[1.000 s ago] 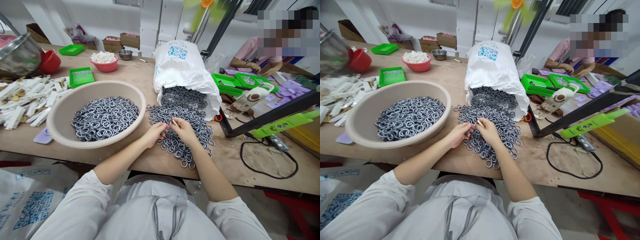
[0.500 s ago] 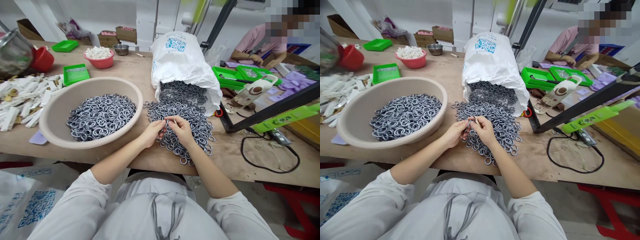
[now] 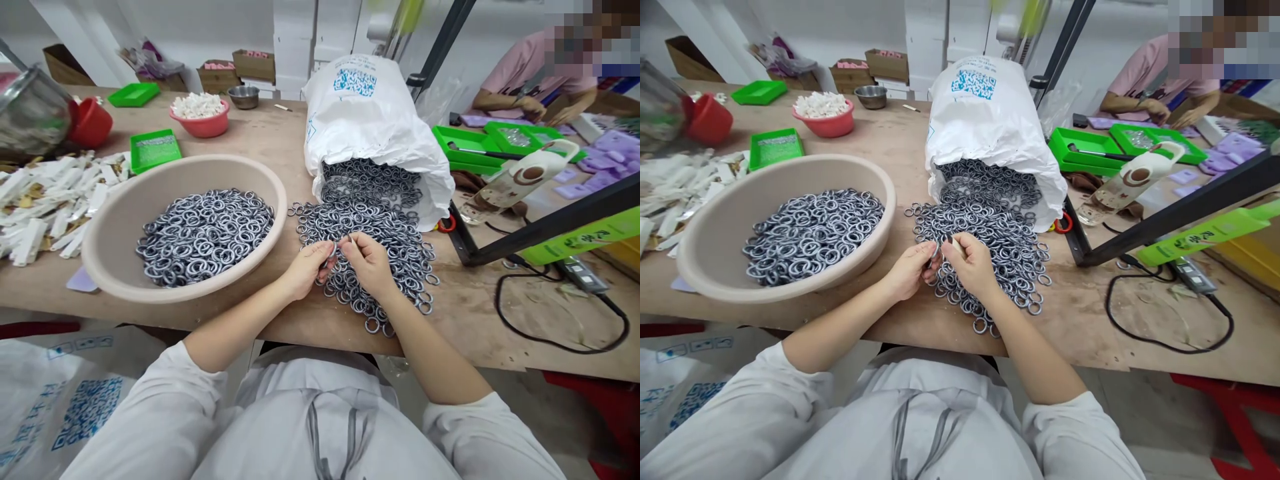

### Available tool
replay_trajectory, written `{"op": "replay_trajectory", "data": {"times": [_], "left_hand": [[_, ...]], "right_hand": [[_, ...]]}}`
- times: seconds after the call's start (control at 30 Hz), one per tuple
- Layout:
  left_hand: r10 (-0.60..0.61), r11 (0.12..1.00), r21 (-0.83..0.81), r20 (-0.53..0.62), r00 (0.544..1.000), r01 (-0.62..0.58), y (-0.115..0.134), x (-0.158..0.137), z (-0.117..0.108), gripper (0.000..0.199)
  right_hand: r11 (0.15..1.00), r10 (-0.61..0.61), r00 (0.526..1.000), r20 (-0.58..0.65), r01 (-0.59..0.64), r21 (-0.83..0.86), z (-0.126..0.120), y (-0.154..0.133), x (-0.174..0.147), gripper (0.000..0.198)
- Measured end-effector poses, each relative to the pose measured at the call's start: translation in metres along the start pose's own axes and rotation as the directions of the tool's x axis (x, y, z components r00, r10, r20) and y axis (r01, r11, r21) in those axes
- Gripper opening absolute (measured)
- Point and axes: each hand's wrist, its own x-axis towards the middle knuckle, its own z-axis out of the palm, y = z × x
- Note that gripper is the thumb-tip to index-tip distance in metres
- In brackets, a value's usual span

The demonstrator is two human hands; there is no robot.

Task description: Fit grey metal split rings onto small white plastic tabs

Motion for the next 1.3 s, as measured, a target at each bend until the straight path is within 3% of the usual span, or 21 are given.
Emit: {"op": "replay_trajectory", "data": {"times": [0.13,0.33,0.4,0.5,0.57,0.63,0.73,0.8,0.97,1.13,1.3], "left_hand": [[0.015,1.000,-0.001,-0.038,0.999,-0.015,0.000,0.000,0.000,0.044],[0.008,1.000,-0.003,-0.020,1.000,-0.008,0.001,-0.004,0.001,0.044],[0.006,1.000,0.029,0.062,0.998,-0.008,0.002,-0.008,0.001,0.045],[-0.007,0.998,0.059,0.211,0.977,-0.006,0.004,-0.011,0.003,0.048],[-0.001,0.999,0.043,0.202,0.979,-0.008,0.006,-0.010,0.002,0.047],[0.001,1.000,0.015,0.116,0.993,-0.003,0.009,-0.007,-0.002,0.042],[-0.030,0.999,-0.036,0.015,0.999,0.031,0.011,0.000,-0.010,0.031],[-0.064,0.996,-0.070,-0.029,0.998,0.062,0.012,0.003,-0.012,0.027],[-0.186,0.973,-0.163,-0.156,0.970,0.161,0.014,0.006,-0.011,0.015],[-0.301,0.935,-0.243,-0.148,0.942,0.260,0.017,0.008,-0.011,0.020],[-0.217,0.975,-0.083,-0.141,0.966,0.207,0.011,0.006,-0.010,0.020]], "right_hand": [[0.946,-0.149,0.982,0.117,0.176,-0.272,-0.007,-0.009,-0.006,0.036],[0.935,-0.145,0.973,0.180,0.195,-0.297,-0.004,-0.010,-0.009,0.042],[0.955,-0.087,0.983,0.160,0.128,-0.269,-0.007,-0.003,-0.003,0.046],[0.942,0.076,0.997,-0.031,-0.082,-0.327,-0.020,0.015,0.013,0.052],[0.866,0.143,0.982,-0.122,-0.184,-0.465,-0.030,0.026,0.023,0.047],[0.730,0.168,0.973,-0.156,-0.229,-0.643,-0.036,0.033,0.031,0.038],[0.527,0.191,0.972,-0.141,-0.222,-0.820,-0.036,0.037,0.035,0.032],[0.474,0.207,0.970,-0.124,-0.211,-0.855,-0.033,0.036,0.035,0.028],[0.526,0.223,0.965,-0.140,-0.240,-0.816,-0.036,0.035,0.032,0.029],[0.533,0.241,0.956,-0.166,-0.274,-0.801,-0.035,0.033,0.031,0.029],[0.536,0.251,0.960,-0.122,-0.243,-0.809,-0.028,0.032,0.036,0.025]]}}
